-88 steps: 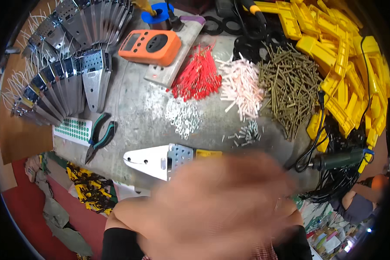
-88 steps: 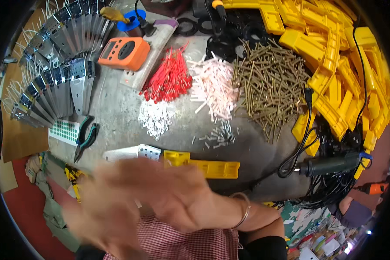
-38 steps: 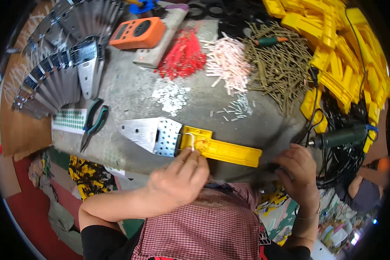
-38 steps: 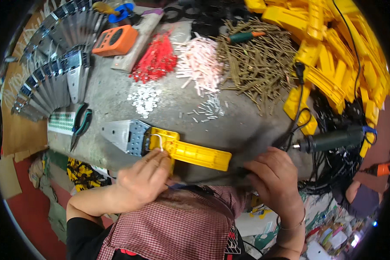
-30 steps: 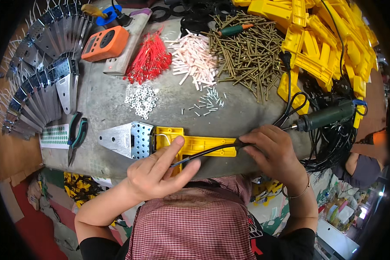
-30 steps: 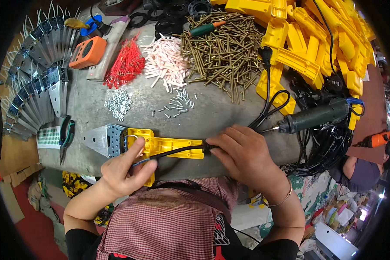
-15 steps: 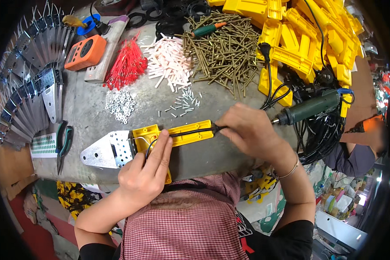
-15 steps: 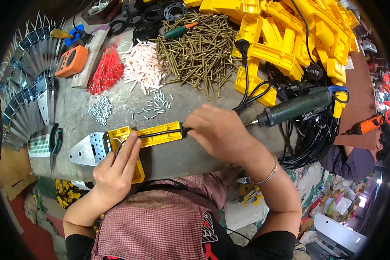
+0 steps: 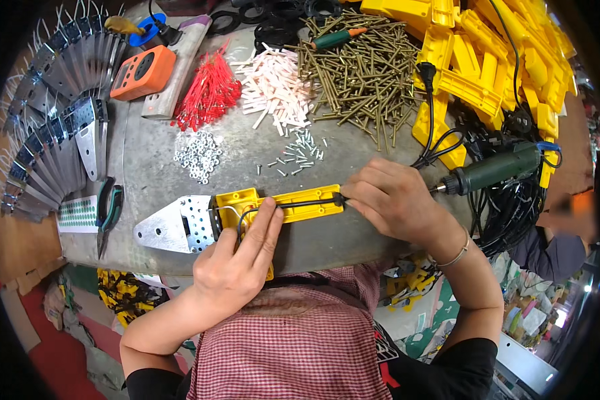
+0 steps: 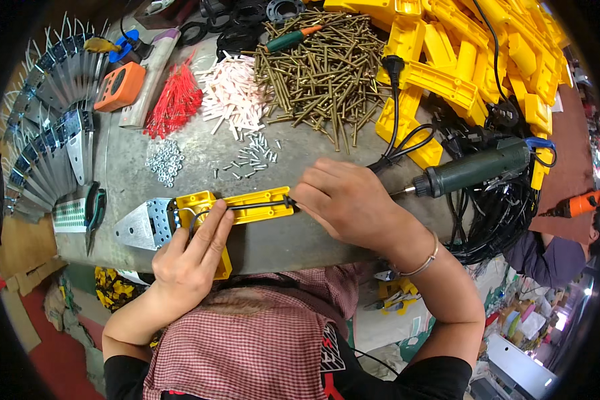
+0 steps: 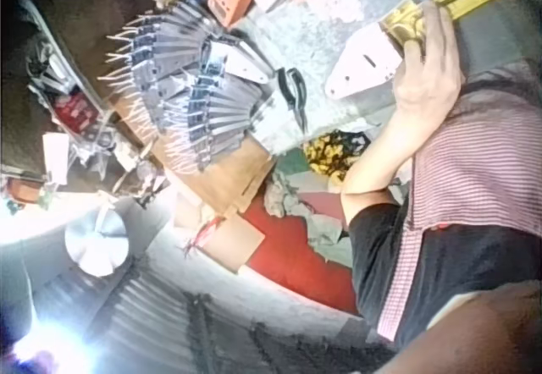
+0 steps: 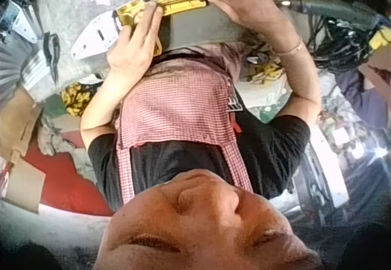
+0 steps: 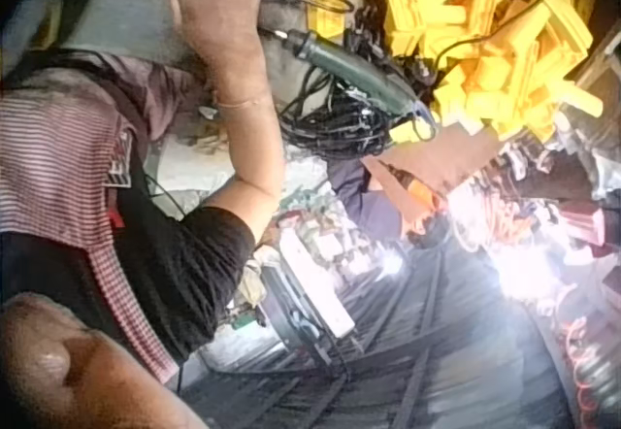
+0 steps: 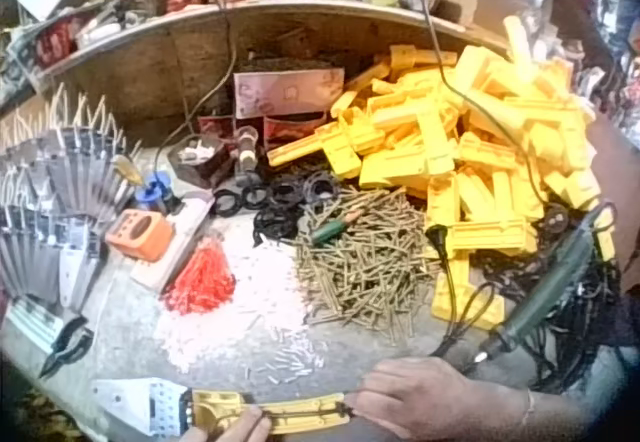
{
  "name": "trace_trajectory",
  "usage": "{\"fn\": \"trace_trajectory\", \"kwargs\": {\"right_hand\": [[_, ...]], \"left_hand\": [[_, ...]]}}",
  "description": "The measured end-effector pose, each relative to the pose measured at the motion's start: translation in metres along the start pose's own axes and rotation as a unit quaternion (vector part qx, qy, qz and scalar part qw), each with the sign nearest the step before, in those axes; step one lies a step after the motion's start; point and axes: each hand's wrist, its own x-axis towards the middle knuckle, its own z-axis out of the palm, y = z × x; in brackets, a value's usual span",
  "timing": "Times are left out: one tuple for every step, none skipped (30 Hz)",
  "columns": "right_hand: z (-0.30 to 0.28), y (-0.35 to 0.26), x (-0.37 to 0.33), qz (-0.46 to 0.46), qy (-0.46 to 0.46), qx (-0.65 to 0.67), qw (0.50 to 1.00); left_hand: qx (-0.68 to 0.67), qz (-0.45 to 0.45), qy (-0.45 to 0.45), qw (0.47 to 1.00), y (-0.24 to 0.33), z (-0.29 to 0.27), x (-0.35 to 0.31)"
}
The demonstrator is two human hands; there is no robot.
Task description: Assembling components into a yellow plastic toy housing using a soldering iron and an electric screwdriver.
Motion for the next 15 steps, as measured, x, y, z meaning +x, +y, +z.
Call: {"fn": "trace_trajectory", "kwargs": {"right_hand": [[-0.002,0.000,-0.002,-0.004,-0.001,0.003,1.000],[-0.004,0.000,-0.004,-0.002,0.001,0.004,1.000],[-0.005,-0.001,-0.007,0.002,0.001,0.006,1.000],[-0.003,0.000,-0.008,0.002,-0.002,0.007,1.000],[0.002,0.002,-0.010,0.000,0.007,-0.008,1.000],[0.004,0.001,-0.011,0.001,0.016,-0.026,1.000],[0.005,-0.001,-0.013,0.004,0.015,-0.030,0.999],[0.006,-0.006,-0.015,0.004,0.024,-0.044,0.999],[0.004,-0.007,-0.013,-0.003,0.033,-0.062,0.998],[0.000,-0.008,-0.010,0.002,0.047,-0.038,0.998],[-0.019,-0.003,-0.007,0.004,0.047,-0.055,0.997],[-0.044,0.002,0.005,0.020,0.041,-0.121,0.992],[-0.063,0.010,0.015,0.034,0.038,-0.183,0.982],[-0.084,0.027,0.018,0.067,0.116,-0.239,0.962],[-0.107,0.044,0.015,0.102,0.193,-0.295,0.930]], "left_hand": [[-0.006,-0.008,-0.004,1.000,0.002,-0.001,0.001],[-0.012,-0.017,-0.008,1.000,0.003,-0.002,0.002],[-0.013,-0.019,-0.010,1.000,0.003,-0.002,0.003],[-0.011,-0.015,-0.007,1.000,0.003,-0.001,0.005],[-0.009,-0.009,-0.003,1.000,0.004,-0.001,0.007],[-0.012,-0.008,-0.001,1.000,0.003,-0.004,0.008],[-0.010,-0.003,-0.017,1.000,0.004,-0.007,0.009],[-0.008,0.004,-0.032,0.999,0.005,-0.009,0.010],[-0.007,0.003,-0.022,1.000,0.005,-0.008,0.010],[0.006,0.010,-0.010,1.000,0.004,-0.004,0.009],[0.019,0.018,0.002,1.000,0.002,-0.001,0.009],[0.021,0.018,0.006,1.000,0.001,0.002,0.008],[0.015,0.011,0.002,1.000,0.001,0.002,0.006],[0.011,0.010,-0.004,1.000,0.001,-0.001,0.005],[0.005,0.013,-0.009,1.000,0.002,-0.003,0.005]]}}
